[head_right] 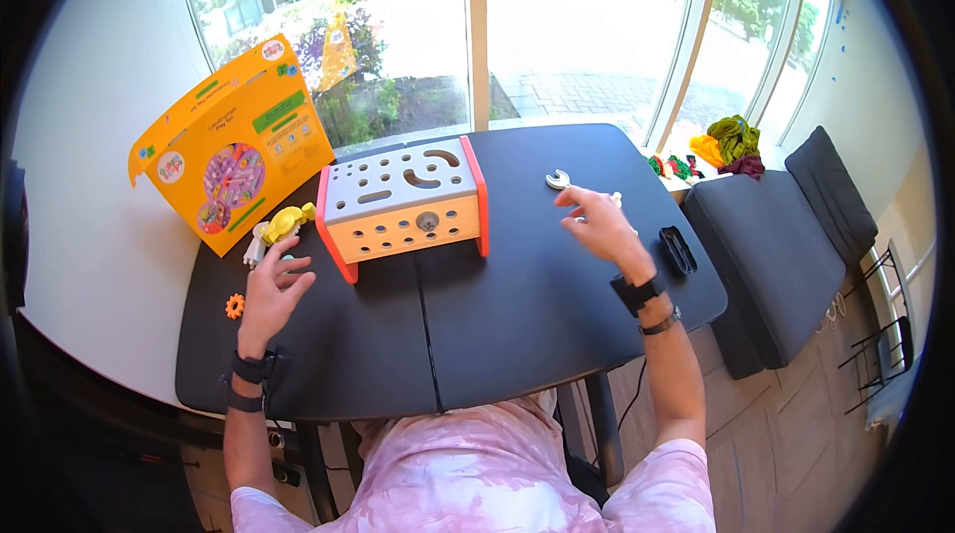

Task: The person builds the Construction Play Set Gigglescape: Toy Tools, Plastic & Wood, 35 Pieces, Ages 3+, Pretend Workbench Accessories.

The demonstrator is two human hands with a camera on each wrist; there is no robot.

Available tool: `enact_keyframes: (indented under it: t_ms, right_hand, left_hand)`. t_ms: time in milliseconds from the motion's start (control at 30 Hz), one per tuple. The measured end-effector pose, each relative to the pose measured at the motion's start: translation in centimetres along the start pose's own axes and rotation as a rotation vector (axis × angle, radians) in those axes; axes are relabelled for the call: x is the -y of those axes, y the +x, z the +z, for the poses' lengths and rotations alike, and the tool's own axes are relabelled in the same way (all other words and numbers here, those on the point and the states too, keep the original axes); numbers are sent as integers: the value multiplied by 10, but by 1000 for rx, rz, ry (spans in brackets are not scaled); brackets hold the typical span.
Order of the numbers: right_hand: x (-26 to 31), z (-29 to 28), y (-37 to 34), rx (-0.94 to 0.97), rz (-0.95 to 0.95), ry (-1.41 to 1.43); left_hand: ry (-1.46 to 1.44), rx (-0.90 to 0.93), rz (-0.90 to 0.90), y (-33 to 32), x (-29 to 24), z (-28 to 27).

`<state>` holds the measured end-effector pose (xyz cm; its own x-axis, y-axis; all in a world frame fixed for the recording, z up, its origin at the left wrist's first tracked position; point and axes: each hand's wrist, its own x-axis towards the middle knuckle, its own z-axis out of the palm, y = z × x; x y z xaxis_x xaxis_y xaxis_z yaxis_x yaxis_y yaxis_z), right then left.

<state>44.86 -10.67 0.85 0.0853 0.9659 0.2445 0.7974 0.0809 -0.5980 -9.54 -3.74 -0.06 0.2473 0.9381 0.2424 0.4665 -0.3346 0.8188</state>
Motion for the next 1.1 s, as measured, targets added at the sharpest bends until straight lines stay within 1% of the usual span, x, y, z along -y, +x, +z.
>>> enact_keyframes:
  t_ms: [33,100,133,200,233,267,300,400,467,567,667,700,733,800,900,1000,1100]
  right_hand:
    - [-9,-8,-4,-51,25,-71]
    - [-39,-18,-15,-136,-42,-380]
    - [-49,-19,-24,-168,-42,-408]
    - [-85,-15,-34,-162,-32,-476]
    - [-99,-14,-41,-144,-64,-503]
    - [-110,-12,-47,-127,-94,-531]
    - [-116,-10,-51,-127,-84,-525]
    - [-125,-6,-56,-116,-44,-533]
    - [-113,-10,-60,-96,-21,-570]
    - [-93,-10,-65,-150,-114,-466]
    - [-55,-10,-67,-155,-94,-160]
    - [-34,-12,-71,-165,-71,-111]
    - [-26,-12,-73,-144,-43,-51]
    - [-6,-13,-77,-126,-75,102]
    - [17,-13,-82,5,-56,585]
    - [42,-17,-86,116,-36,787]
    - [51,-10,-87,163,-58,979]
  left_hand:
    - [11,-15,-1,-2,3,-7]
    - [6,-64,-8,-6,12,-22]
    - [5,-95,-17,-9,14,-31]
    - [3,-160,-35,-11,17,-50]
    - [70,-211,-18,-11,20,-59]
    - [97,-240,-39,-12,20,-69]
    - [123,-266,-57,-13,19,-78]
    - [189,-331,-72,-13,31,-98]
    - [236,-344,-67,-13,39,-104]
    - [382,-344,-7,-13,53,-107]
    - [514,-369,-94,-18,60,-111]
    - [587,-380,-40,-17,82,-116]
    - [604,-335,-135,-20,84,-118]
    - [866,-220,-94,-27,116,-128]
    - [897,-91,-217,-34,129,-127]
    - [802,-61,-290,-36,137,-127]
    - [773,-79,-288,-39,135,-127]
